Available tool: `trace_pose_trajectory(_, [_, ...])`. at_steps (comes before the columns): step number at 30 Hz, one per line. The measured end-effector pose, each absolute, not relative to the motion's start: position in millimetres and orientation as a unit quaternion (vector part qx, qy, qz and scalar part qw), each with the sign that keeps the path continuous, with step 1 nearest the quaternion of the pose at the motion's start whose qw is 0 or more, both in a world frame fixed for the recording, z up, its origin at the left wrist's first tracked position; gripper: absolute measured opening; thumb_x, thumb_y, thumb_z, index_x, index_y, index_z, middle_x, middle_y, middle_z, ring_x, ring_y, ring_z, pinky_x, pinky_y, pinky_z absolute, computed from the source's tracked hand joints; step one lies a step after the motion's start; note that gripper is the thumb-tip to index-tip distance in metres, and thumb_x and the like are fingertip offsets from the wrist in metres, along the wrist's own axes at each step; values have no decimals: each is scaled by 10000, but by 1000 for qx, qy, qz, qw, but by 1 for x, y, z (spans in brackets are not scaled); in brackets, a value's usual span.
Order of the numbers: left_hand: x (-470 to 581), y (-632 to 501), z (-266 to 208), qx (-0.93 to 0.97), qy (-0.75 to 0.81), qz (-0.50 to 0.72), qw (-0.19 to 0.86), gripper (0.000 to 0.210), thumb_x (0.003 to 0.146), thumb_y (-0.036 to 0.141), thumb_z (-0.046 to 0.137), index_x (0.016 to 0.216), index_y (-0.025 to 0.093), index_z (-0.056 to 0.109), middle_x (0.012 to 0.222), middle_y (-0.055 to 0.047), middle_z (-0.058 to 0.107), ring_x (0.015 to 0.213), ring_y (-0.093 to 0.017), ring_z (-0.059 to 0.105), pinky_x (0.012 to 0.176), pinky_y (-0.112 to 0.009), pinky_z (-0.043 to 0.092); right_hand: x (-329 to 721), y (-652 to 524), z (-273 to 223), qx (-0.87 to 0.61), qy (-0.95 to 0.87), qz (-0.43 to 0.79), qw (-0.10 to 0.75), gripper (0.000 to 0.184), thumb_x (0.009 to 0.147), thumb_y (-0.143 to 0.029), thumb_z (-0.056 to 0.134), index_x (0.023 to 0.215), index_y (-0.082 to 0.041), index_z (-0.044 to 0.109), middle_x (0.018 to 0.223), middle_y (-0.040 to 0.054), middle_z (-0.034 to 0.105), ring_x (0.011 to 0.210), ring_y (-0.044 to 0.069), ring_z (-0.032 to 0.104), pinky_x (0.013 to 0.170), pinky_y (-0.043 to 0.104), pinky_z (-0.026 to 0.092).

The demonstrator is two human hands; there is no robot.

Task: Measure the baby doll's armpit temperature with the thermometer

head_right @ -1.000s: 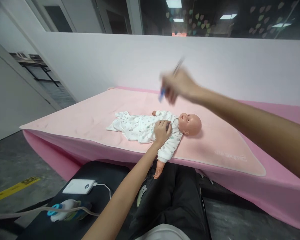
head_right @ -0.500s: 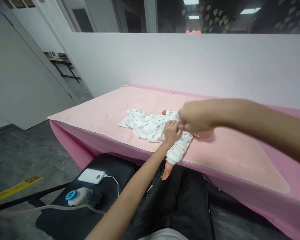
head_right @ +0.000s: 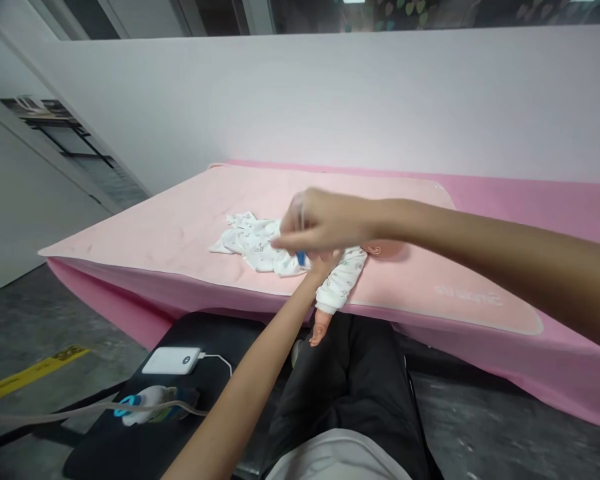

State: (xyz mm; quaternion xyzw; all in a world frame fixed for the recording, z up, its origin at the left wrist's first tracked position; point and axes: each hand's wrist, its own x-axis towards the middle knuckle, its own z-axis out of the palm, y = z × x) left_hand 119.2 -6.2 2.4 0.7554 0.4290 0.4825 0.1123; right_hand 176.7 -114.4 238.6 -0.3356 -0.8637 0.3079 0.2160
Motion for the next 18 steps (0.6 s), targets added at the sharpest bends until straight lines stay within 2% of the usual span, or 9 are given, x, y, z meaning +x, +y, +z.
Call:
trace_pose_trajectory(3, [120, -7, 5, 770, 413, 485, 32, 167, 838, 256, 471, 930, 221, 606, 915, -58, 633, 930, -215, 522, 851, -369, 364, 185, -116, 235, -308, -752, 292, 504, 296, 836, -388, 495, 671, -175, 616, 541, -19, 597, 458, 90, 556, 408, 205, 433])
trace_pose_trajectory(4, [121, -7, 7, 773, 408, 485, 6, 172, 841, 241, 460, 930, 227, 607, 908, -52, 639, 914, -210, 525, 843, -363, 365, 187, -115, 232, -323, -687, 292, 582, 323, 846, -416, 473, 659, -185, 597, 537, -19, 591, 436, 90, 548, 384, 207, 422])
trace_pose_trajectory(5, [121, -7, 7, 774, 407, 485, -15, 174, 839, 235, 460, 927, 226, 609, 901, -50, 642, 901, -208, 526, 832, -359, 367, 188, -114, 228, -359, -632, 306, 616, 332, 844, -434, 475, 643, -189, 574, 528, -17, 584, 414, 87, 535, 369, 206, 413])
trace_pose_trajectory(6, [122, -7, 8, 772, 410, 484, -27, 168, 833, 240, 468, 917, 219, 612, 894, -54, 643, 892, -210, 527, 822, -357, 370, 189, -113, 223, -407, -596, 333, 607, 324, 832, -433, 504, 626, -188, 552, 516, -15, 578, 397, 82, 523, 363, 204, 411])
trace_pose_trajectory(8, [122, -6, 8, 768, 421, 482, -41, 162, 823, 255, 483, 895, 204, 618, 889, -67, 640, 890, -218, 527, 806, -356, 372, 188, -115, 216, -489, -593, 391, 506, 281, 801, -388, 571, 617, -176, 551, 519, 4, 595, 401, 87, 530, 381, 211, 441])
trace_pose_trajectory(10, [122, -6, 8, 767, 421, 482, -44, 161, 822, 254, 484, 894, 203, 620, 888, -68, 640, 891, -218, 527, 800, -353, 370, 185, -122, 215, -479, -624, 381, 486, 240, 810, -350, 565, 652, -170, 589, 562, 14, 627, 425, 97, 554, 407, 222, 474])
trace_pose_trajectory(14, [122, -6, 7, 773, 409, 483, -34, 173, 834, 228, 468, 920, 216, 617, 879, -53, 646, 887, -208, 530, 816, -352, 364, 171, -133, 227, -330, -618, 228, 676, 269, 877, -334, 438, 685, -215, 582, 580, -28, 593, 478, 99, 584, 402, 218, 472])
trace_pose_trajectory(15, [122, -5, 6, 773, 414, 479, -35, 163, 829, 235, 477, 900, 207, 621, 867, -61, 645, 885, -214, 532, 817, -357, 367, 168, -133, 229, -334, -620, 256, 662, 251, 867, -337, 452, 674, -219, 560, 550, -33, 576, 464, 103, 576, 392, 220, 467])
trace_pose_trajectory(18, [122, -5, 6, 769, 431, 471, -40, 146, 816, 255, 500, 836, 184, 626, 829, -84, 637, 872, -230, 538, 807, -369, 384, 162, -131, 234, -400, -678, 369, 494, 227, 816, -340, 550, 648, -188, 558, 535, -14, 582, 451, 103, 564, 431, 230, 493])
